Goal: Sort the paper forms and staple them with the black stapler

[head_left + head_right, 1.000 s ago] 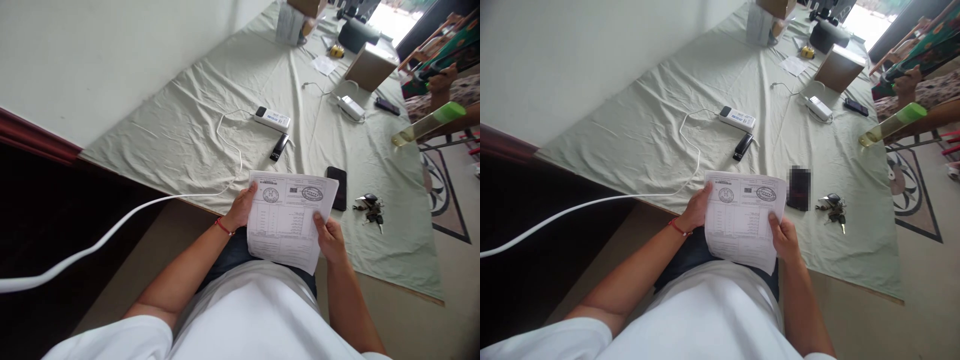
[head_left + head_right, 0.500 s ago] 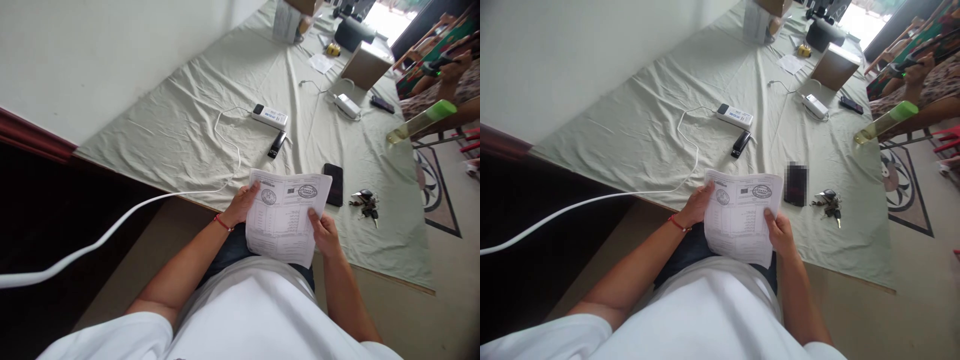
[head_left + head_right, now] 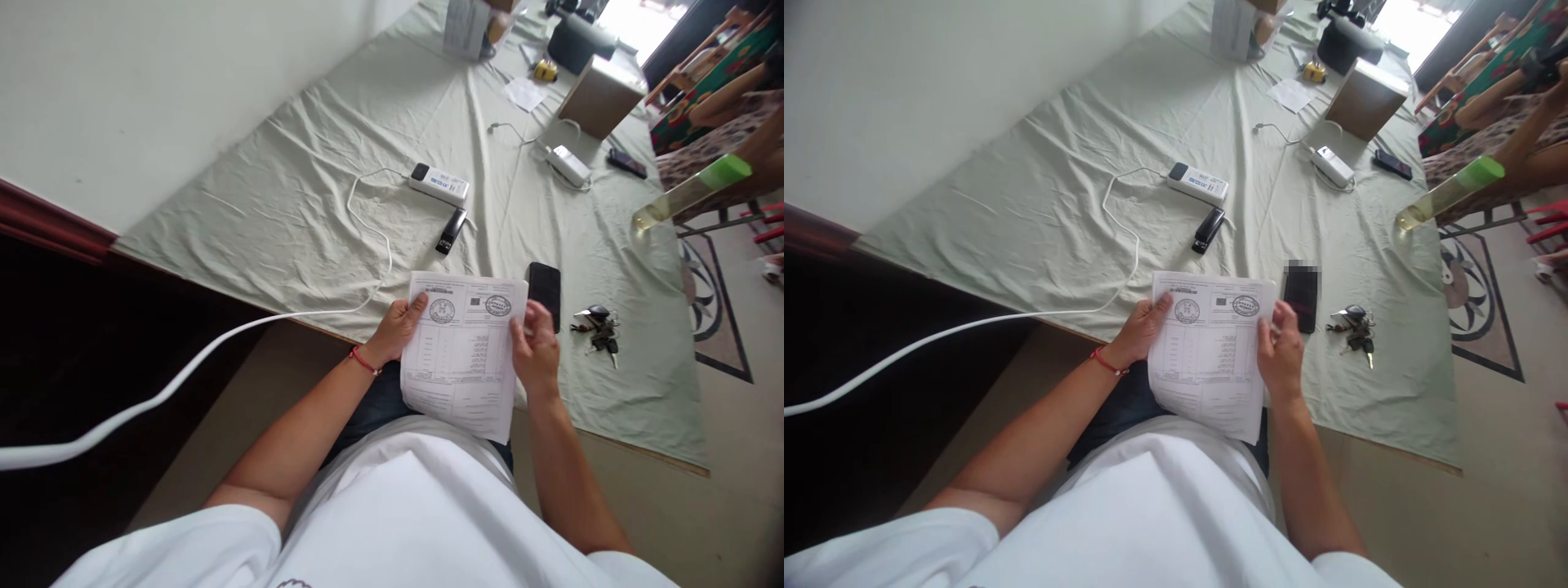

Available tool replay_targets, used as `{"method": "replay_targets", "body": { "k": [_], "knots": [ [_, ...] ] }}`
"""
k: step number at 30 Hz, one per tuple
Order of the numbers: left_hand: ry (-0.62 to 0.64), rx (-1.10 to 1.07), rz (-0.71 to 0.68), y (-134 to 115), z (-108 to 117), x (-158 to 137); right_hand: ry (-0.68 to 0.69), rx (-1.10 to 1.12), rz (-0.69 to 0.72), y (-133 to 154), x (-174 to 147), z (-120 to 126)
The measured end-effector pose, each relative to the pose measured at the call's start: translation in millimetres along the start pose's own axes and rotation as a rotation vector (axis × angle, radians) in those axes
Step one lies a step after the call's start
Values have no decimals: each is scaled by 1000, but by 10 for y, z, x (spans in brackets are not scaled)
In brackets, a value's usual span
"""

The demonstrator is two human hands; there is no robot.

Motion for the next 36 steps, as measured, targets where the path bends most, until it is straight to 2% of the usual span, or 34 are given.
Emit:
{"method": "replay_targets", "body": {
  "k": [2, 4, 6, 9, 13, 16, 26, 36],
  "knots": [
    [9, 34, 9, -8, -12, -7, -152, -193, 205, 265, 132, 72],
    [17, 42, 18, -19, -27, -16, -161, -342, 413, 599, 253, 29],
    [21, 32, 28, -32, -39, -23, -24, -441, 567, 922, 356, -127],
    [11, 22, 23, -49, -42, -28, 211, -528, 686, 1267, 441, -438],
    [-11, 18, 15, -53, -31, -33, 435, -681, 686, 1389, 465, -787],
    [-54, 3, 20, -50, -11, -44, 535, -738, 652, 1351, 449, -907],
    [-73, 18, -14, -38, 25, -47, 573, -646, 663, 1360, 539, -942],
    [-35, 9, -18, -81, 4, -61, 631, -732, 571, 1414, 549, -1076]
  ]
}}
Point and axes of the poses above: each hand's wrist, its own x-axis towards the middle knuckle, its own z-axis out of the back of the hand, y = z × x, the point moved 4 cm from there along x, towards the middle knuckle, and after that the axes turned 10 degrees about y, right-handed, at the moved point
